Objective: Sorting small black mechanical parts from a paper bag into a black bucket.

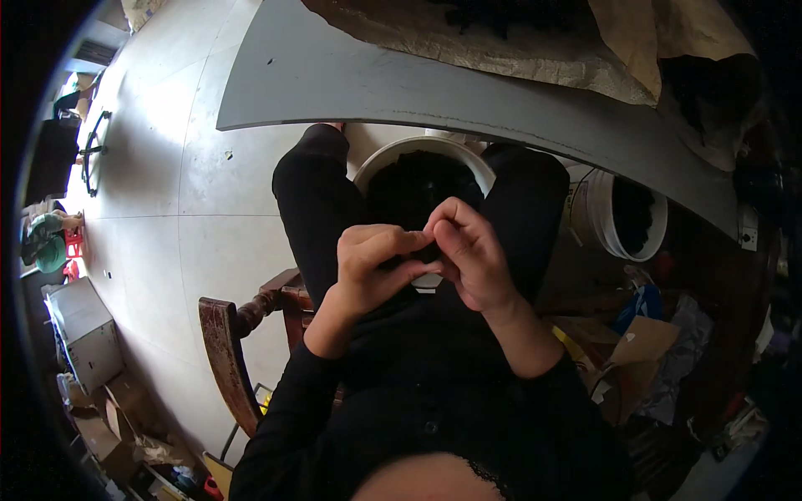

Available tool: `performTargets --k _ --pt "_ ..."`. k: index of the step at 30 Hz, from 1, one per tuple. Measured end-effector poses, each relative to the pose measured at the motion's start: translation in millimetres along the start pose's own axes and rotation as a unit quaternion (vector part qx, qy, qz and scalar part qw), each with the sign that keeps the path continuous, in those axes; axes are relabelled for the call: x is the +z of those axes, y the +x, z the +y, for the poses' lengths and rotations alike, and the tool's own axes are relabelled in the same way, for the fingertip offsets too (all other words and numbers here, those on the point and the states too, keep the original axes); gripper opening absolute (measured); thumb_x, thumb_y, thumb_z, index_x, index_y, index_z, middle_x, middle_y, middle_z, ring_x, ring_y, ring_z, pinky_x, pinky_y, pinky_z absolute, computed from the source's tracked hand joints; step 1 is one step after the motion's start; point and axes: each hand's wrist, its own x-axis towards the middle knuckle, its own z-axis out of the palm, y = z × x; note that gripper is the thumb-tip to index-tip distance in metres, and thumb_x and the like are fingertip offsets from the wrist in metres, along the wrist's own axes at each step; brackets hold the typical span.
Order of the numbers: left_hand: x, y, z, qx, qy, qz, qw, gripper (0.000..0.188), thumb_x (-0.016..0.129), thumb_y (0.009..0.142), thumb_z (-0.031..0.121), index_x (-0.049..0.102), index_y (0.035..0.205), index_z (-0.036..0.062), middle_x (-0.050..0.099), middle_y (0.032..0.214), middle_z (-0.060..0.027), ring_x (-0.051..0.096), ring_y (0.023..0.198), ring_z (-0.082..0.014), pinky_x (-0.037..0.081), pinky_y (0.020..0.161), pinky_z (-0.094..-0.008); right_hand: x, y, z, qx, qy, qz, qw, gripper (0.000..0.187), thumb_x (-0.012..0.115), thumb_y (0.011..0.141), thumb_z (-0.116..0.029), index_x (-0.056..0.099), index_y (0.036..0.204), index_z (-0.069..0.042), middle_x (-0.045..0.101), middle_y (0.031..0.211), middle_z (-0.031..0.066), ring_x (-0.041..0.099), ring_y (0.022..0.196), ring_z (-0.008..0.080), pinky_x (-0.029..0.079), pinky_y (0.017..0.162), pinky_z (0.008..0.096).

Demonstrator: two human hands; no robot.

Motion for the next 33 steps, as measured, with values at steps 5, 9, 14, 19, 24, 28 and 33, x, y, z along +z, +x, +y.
performTargets --k 5,9,14,19,24,28,33 --pt "-20.9 0.5 -1.1 0.024 -0.118 -0.130 0.984 0.030 0.077 0.062 0.025 0.065 0.077 0.0023 0.057 0.058 -0.0053 0.055 0.048 -0.0185 0.040 0.044 -0.0251 -19.4 -2.6 -28.7 0.159 -0.129 -0.300 0.932 0.021 0.051 0.091 -0.022 0.052 0.101 -0.003 0.049 0.069 -0.0021 0.043 0.056 0.0020 0.035 0.047 0.0183" --pt "-20.1 0.9 -4.3 0.056 -0.179 -0.208 0.960 0.026 0.073 0.068 0.027 0.066 0.077 0.0036 0.054 0.055 -0.0037 0.053 0.046 -0.0174 0.038 0.042 -0.0264 -11.3 -7.9 -28.7 0.023 -0.339 -0.357 0.870 0.023 0.050 0.090 -0.021 0.051 0.098 0.001 0.053 0.068 0.0082 0.053 0.060 0.0159 0.042 0.054 0.0292" --pt "-28.7 1.2 -6.9 0.055 -0.160 -0.211 0.963 0.024 0.072 0.069 0.024 0.064 0.078 0.0025 0.056 0.060 -0.0053 0.056 0.052 -0.0222 0.042 0.048 -0.0279 -0.5 -2.6 -35.7 -0.002 -0.396 -0.334 0.855 0.023 0.050 0.089 -0.022 0.051 0.092 0.001 0.055 0.071 0.0141 0.056 0.061 0.0264 0.043 0.057 0.0332" --pt "-14.9 1.1 -0.2 -0.193 -0.202 0.036 0.960 0.031 0.062 0.077 0.030 0.055 0.080 -0.0004 0.052 0.068 -0.0061 0.049 0.056 -0.0112 0.036 0.051 -0.0198 -11.8 80.7 -73.7 -0.258 -0.582 -0.170 0.752 0.020 0.059 0.083 -0.022 0.054 0.086 -0.002 0.051 0.080 0.0111 0.052 0.078 0.0234 0.042 0.072 0.0337" --pt "-9.3 -5.0 -9.1 -0.282 -0.437 0.092 0.849 0.035 0.046 0.084 0.034 0.043 0.066 0.0050 0.039 0.061 -0.0029 0.039 0.047 -0.0112 0.029 0.043 -0.0211 -64.2 183.1 -120.2 -0.398 -0.772 0.273 0.414 0.023 0.063 0.077 -0.021 0.057 0.091 -0.004 0.056 0.088 0.0131 0.056 0.087 0.0299 0.048 0.067 0.0397" --pt "-8.6 -11.8 -14.4 -0.270 -0.417 0.101 0.862 0.030 0.050 0.089 0.023 0.045 0.067 0.0022 0.045 0.065 -0.0045 0.046 0.053 -0.0131 0.036 0.052 -0.0234 -74.7 191.9 -124.8 -0.402 -0.779 0.269 0.399 0.028 0.066 0.076 -0.021 0.059 0.098 -0.006 0.058 0.087 0.0097 0.058 0.080 0.0277 0.048 0.063 0.0378" --pt "-1.5 10.0 -16.8 -0.306 -0.408 0.147 0.847 0.021 0.056 0.087 0.019 0.052 0.095 -0.0002 0.047 0.074 -0.0021 0.047 0.056 -0.0105 0.037 0.052 -0.0220 -33.3 132.5 -99.1 -0.293 -0.426 0.105 0.849 0.024 0.063 0.078 -0.007 0.060 0.102 -0.006 0.059 0.078 0.0025 0.057 0.068 0.0102 0.046 0.056 0.0232"
